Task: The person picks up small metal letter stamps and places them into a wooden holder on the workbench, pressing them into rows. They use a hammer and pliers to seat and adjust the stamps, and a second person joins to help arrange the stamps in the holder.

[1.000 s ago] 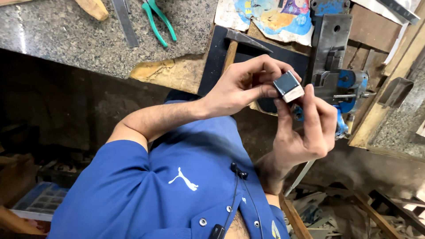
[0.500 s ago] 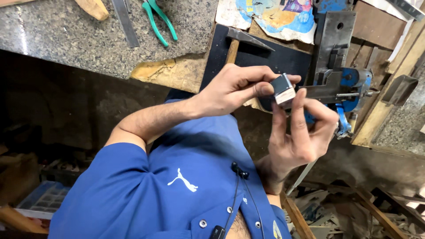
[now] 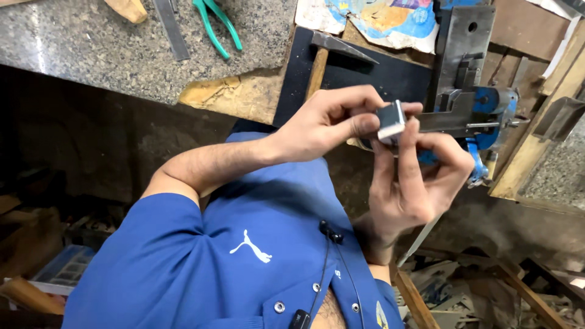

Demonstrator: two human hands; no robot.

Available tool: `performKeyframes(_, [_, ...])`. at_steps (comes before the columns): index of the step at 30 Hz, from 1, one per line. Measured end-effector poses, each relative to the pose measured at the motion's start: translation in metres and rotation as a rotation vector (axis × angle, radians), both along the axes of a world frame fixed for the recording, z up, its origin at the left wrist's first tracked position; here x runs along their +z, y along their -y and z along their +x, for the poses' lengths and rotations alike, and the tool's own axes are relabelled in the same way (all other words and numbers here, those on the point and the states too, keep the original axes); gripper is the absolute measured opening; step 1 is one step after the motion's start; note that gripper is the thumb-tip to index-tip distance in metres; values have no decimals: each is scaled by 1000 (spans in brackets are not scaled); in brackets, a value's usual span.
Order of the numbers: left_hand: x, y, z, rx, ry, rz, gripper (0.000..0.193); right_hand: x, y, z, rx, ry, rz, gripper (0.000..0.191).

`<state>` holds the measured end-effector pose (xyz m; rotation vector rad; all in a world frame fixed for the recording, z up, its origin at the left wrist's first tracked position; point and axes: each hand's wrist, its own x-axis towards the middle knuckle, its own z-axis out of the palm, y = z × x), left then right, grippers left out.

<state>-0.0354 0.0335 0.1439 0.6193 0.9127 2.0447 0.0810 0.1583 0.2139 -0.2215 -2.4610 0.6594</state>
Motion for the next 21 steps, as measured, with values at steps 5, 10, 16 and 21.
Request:
performKeyframes(5, [-8, -3, -2, -95, 210, 178, 21, -2, 4, -5, -91, -116, -50, 39])
performKeyframes(10, [-11, -7, 6, -136, 415, 211, 23, -1, 5, 1, -115, -6, 72, 32])
performKeyframes(16, [-10, -10, 8, -165, 475, 215, 24, -6, -1, 8, -95, -36, 62, 42])
performKeyframes(21, [-5, -12, 9, -179, 518, 276, 23, -12, -4, 15, -152, -74, -81, 59])
